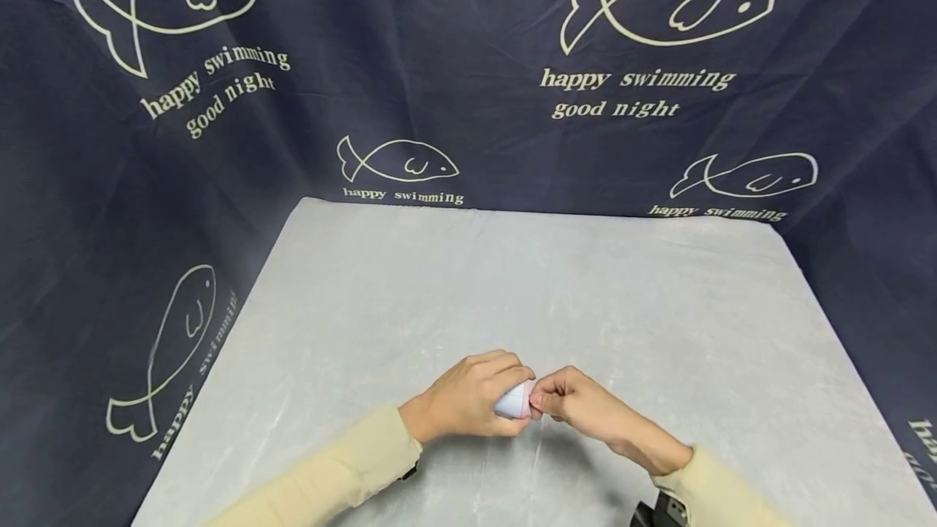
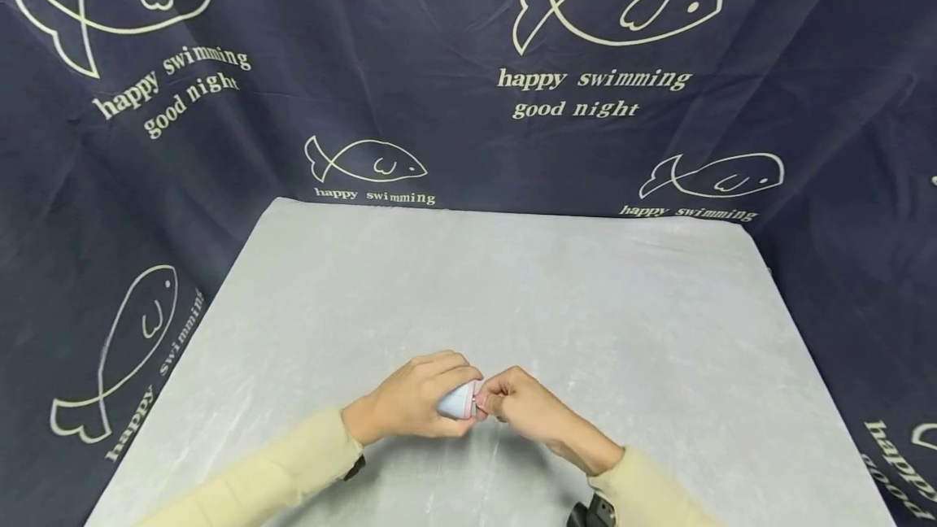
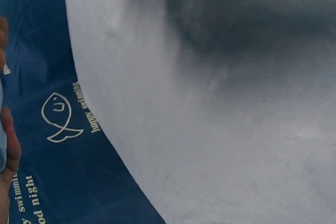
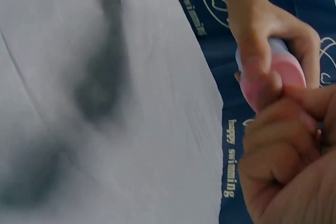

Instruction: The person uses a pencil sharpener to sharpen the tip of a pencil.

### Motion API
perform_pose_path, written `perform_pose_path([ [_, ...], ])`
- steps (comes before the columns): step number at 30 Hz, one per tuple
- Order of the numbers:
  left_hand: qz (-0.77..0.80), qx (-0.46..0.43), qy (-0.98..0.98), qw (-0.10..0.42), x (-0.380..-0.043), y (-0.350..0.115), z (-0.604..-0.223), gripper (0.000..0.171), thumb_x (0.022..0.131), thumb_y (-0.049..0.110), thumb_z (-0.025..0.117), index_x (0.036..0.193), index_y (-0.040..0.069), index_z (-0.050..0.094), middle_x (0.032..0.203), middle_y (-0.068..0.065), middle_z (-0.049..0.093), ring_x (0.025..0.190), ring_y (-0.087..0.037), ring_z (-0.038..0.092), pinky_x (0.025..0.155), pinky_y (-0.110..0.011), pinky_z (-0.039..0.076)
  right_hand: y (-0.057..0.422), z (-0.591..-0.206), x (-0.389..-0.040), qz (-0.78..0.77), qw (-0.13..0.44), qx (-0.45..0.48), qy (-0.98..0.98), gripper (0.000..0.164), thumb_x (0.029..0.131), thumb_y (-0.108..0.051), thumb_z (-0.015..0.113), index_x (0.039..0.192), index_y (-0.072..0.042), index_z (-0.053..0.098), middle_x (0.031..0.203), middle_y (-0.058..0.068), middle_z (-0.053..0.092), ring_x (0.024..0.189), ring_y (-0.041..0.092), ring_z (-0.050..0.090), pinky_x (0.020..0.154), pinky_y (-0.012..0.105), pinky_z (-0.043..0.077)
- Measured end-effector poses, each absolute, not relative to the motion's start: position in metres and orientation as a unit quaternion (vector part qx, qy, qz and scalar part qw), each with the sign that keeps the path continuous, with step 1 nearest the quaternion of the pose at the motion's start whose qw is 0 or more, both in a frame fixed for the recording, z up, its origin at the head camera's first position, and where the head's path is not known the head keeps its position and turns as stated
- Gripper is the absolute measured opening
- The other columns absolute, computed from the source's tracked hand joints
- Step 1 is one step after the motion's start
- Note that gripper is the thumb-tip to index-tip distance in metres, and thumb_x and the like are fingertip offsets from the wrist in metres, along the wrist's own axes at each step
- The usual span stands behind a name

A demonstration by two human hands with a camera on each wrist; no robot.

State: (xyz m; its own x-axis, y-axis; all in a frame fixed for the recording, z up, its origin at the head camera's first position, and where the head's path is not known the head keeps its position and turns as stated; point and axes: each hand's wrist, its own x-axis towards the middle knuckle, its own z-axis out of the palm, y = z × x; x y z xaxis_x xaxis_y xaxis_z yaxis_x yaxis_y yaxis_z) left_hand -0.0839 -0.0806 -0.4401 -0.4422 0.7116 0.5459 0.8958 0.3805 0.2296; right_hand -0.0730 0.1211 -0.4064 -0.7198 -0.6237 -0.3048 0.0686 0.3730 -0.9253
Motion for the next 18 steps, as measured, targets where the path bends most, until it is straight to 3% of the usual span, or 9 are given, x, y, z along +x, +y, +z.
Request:
perform_pose_path([
  [2,-0.245,-0.490,-0.819,0.169,-0.084,-0.080,-0.439,0.035,0.072,0.028,0.078,0.097,0.007,0.064,0.086,0.002,0.061,0.075,-0.007,0.056,0.066,-0.010,0.046,0.123,-0.407,-0.074,-0.510,0.314,-0.193,0.777,0.025,0.095,-0.008,0.049,0.080,0.008,0.062,0.055,-0.008,0.037,0.048,0.002,0.026,0.045,0.018,0.022],
  [4,-0.245,-0.471,-0.838,0.125,-0.085,-0.082,-0.436,0.038,0.074,0.030,0.078,0.101,0.007,0.064,0.089,0.001,0.062,0.077,-0.007,0.056,0.066,-0.011,0.046,0.123,-0.409,-0.073,-0.464,0.249,-0.228,0.819,0.021,0.096,-0.012,0.051,0.083,0.000,0.063,0.057,-0.010,0.038,0.048,0.000,0.028,0.044,0.018,0.024],
  [8,-0.283,-0.397,-0.873,0.000,-0.091,-0.086,-0.428,0.041,0.077,0.033,0.078,0.107,0.008,0.065,0.093,0.001,0.063,0.075,-0.005,0.053,0.061,-0.011,0.044,0.119,-0.420,-0.067,-0.307,0.002,-0.323,0.895,0.008,0.095,-0.017,0.056,0.090,-0.013,0.060,0.068,-0.011,0.050,0.055,-0.002,0.039,0.048,0.017,0.034],
  [12,-0.386,-0.309,-0.861,-0.117,-0.096,-0.088,-0.419,0.033,0.077,0.034,0.077,0.100,0.012,0.068,0.088,0.004,0.065,0.069,-0.004,0.053,0.056,-0.016,0.045,0.118,-0.431,-0.070,-0.169,-0.230,-0.408,0.868,0.023,0.101,-0.013,0.038,0.094,-0.009,0.060,0.079,-0.004,0.055,0.064,0.008,0.048,0.055,0.020,0.039],
  [15,-0.460,-0.268,-0.826,-0.184,-0.099,-0.090,-0.414,0.026,0.078,0.032,0.076,0.094,0.014,0.069,0.081,0.007,0.064,0.064,-0.004,0.053,0.054,-0.019,0.045,0.119,-0.432,-0.076,-0.128,-0.333,-0.453,0.817,0.031,0.102,-0.009,0.029,0.094,-0.005,0.060,0.077,-0.001,0.051,0.063,0.013,0.046,0.054,0.020,0.035],
  [18,-0.510,-0.257,-0.787,-0.236,-0.099,-0.093,-0.411,0.020,0.080,0.026,0.075,0.092,0.010,0.070,0.076,0.007,0.063,0.060,-0.004,0.052,0.052,-0.020,0.044,0.117,-0.429,-0.081,-0.114,-0.411,-0.479,0.767,0.027,0.099,-0.005,0.037,0.090,-0.004,0.062,0.071,-0.001,0.048,0.057,0.011,0.040,0.052,0.018,0.028],
])
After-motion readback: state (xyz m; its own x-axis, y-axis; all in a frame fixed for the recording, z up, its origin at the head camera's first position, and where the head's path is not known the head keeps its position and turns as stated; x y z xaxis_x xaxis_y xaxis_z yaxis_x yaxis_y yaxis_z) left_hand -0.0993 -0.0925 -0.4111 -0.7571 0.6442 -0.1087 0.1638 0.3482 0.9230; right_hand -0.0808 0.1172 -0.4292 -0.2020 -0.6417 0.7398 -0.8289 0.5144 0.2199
